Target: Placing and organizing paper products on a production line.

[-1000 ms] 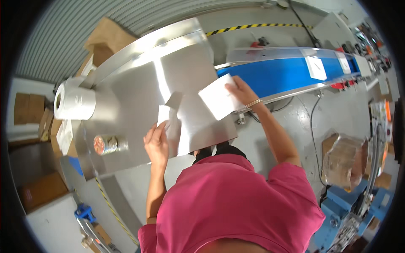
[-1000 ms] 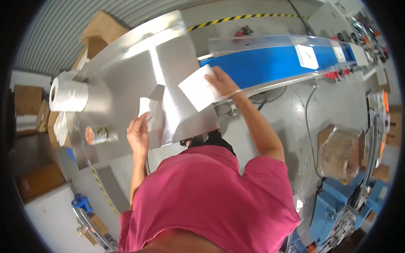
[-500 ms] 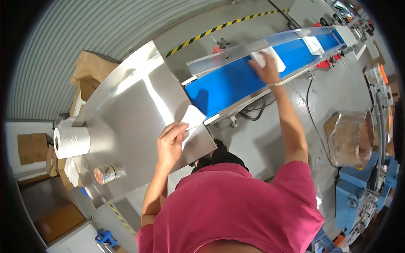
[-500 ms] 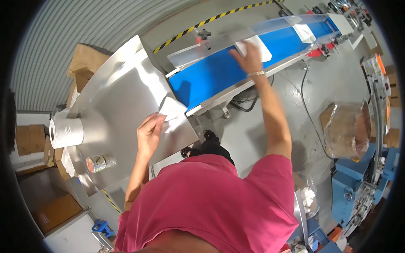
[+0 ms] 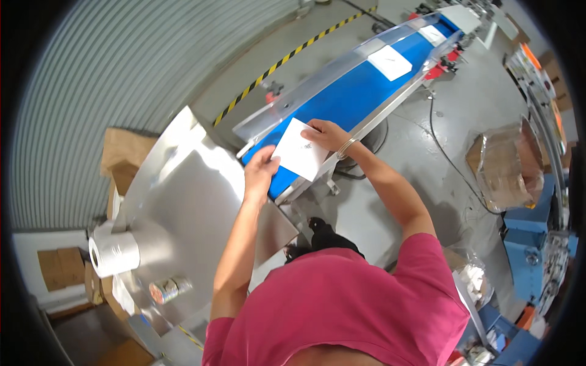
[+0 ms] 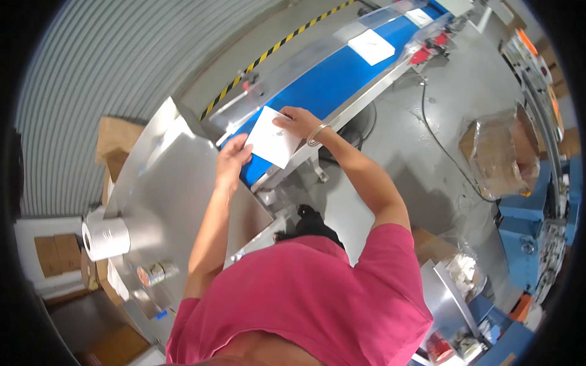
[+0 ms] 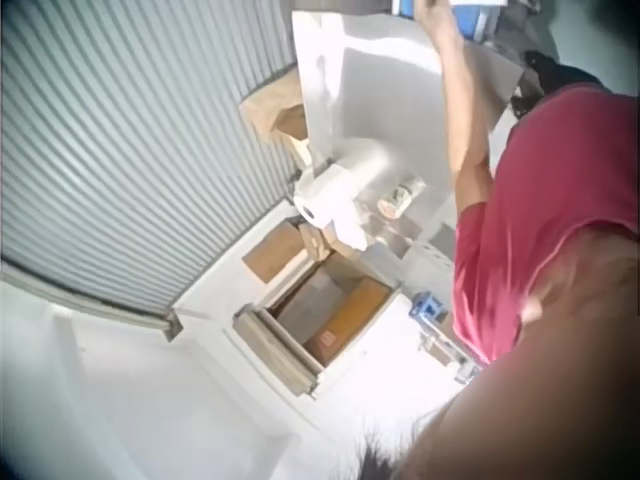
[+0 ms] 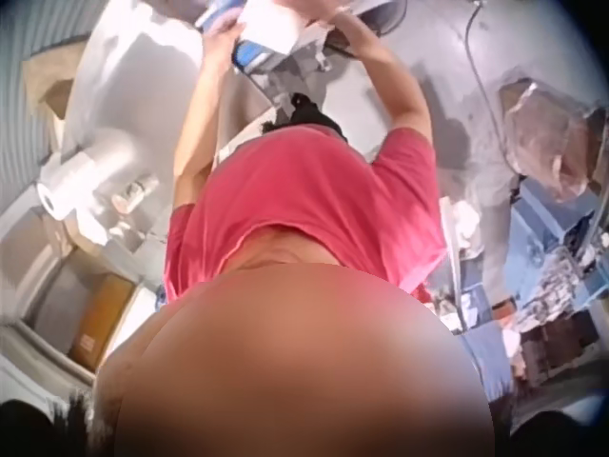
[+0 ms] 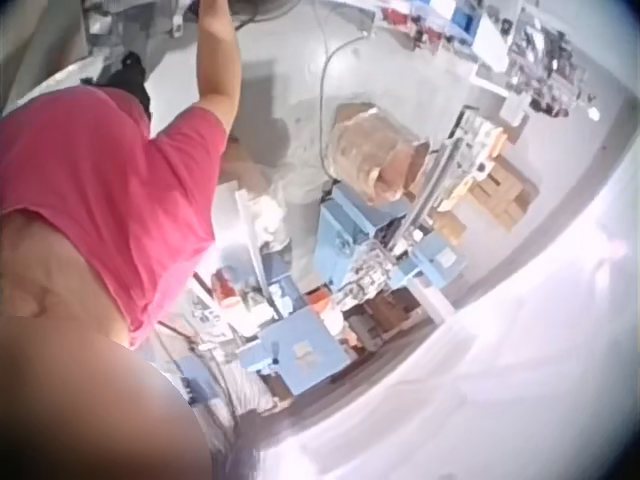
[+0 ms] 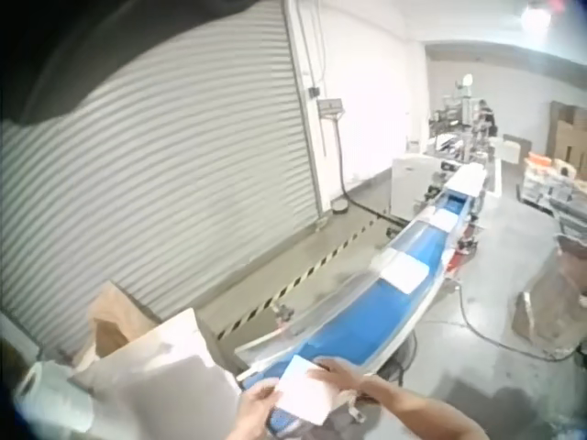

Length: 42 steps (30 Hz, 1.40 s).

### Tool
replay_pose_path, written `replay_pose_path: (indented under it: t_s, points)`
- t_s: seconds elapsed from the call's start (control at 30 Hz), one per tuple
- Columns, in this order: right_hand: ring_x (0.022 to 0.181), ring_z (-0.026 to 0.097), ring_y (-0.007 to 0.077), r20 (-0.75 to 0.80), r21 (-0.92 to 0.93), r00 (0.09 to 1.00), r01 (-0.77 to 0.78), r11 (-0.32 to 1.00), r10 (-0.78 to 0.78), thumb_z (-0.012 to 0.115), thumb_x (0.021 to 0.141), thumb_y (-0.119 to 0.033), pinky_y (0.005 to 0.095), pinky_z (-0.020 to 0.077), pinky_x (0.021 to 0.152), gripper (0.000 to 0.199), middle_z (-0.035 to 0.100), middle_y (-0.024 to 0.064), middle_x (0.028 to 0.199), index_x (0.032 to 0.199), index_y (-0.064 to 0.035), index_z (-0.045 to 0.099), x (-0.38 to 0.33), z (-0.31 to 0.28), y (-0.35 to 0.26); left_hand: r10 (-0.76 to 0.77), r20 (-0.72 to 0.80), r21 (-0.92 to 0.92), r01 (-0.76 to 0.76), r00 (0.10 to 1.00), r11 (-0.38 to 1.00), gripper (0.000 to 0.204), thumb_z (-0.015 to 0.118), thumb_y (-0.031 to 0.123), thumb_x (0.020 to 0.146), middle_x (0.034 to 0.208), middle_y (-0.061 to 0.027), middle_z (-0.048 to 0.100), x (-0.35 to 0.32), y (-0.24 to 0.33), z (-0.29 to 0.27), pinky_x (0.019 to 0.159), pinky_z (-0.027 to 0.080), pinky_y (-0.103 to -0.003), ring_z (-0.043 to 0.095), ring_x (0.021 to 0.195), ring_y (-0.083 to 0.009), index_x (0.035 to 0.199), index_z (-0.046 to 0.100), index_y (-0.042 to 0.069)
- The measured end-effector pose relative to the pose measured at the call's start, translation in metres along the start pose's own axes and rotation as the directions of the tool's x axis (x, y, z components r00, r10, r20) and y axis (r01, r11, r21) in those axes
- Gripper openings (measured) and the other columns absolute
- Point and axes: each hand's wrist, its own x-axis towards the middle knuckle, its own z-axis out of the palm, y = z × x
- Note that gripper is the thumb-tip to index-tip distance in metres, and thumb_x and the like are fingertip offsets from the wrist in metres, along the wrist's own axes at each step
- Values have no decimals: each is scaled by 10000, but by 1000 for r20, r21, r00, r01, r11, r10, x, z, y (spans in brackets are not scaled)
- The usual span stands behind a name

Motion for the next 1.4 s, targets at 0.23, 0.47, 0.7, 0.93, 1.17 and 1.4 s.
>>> replay_pose_path:
  t_s: [0.23, 0.47, 0.7, 0.93, 1.17, 1.4]
  points:
    - [971, 609, 301, -564, -246, 823, -251, 936, 73, 657, 812, -408, 355, 484, 846, 483, 634, 158, 1044, 1143, -62, 597, 22, -98, 29, 48, 188, 157, -78, 981, 985, 344, 648, 16, 832, 1061, -58, 616, -31, -43, -3, 815, 477, -257, 575, 910, -127, 1169, 581, 26]
    - [889, 583, 339, -921, -375, 137, -71, 924, -364, 696, 794, -252, 416, 476, 771, 357, 608, 164, 960, 1043, -28, 573, -54, -55, 125, 330, 289, 506, -436, 899, 744, 225, 649, 63, 811, 1014, -134, 618, -95, -83, -47, 787, 479, -320, 597, 881, -224, 1023, 626, -6]
    - [740, 619, 358, -935, 339, 56, -143, 930, 349, 574, 844, -222, 419, 495, 679, 180, 638, 163, 838, 942, -74, 546, -198, 163, 172, 480, 613, 723, -690, 627, -23, 720, 718, 346, 705, 1388, -238, 370, -118, -128, -66, 1045, 256, -529, 307, 1303, -427, 1333, 457, 107]
    - [660, 628, 277, 81, -6, 877, -475, 880, 474, 617, 735, -381, 419, 500, 631, 410, 683, 104, 756, 894, -8, 677, -321, 358, 223, 535, 670, 657, -747, 515, -103, 693, 664, 419, 773, 1399, -197, 387, -97, -142, -62, 1029, 276, -526, 339, 1290, -401, 1357, 439, 123]
    - [877, 623, 299, -214, 32, 720, -670, 741, 660, 641, 715, -458, 435, 484, 774, 498, 678, 148, 944, 961, -27, 686, -503, 408, 226, 529, 656, 721, -654, 539, -229, 640, 605, 428, 834, 1396, -170, 394, -101, -141, -73, 998, 355, -490, 390, 1255, -383, 1365, 412, 128]
    - [982, 615, 311, -229, 353, 400, -816, 459, 888, 662, 697, -415, 437, 489, 833, 513, 656, 128, 1062, 1085, -80, 653, -707, 499, 272, 692, 411, 907, -186, 594, -378, 763, 626, 351, 706, 1318, -199, 407, -144, -194, -33, 904, 426, -483, 436, 1167, -337, 1330, 339, 18]
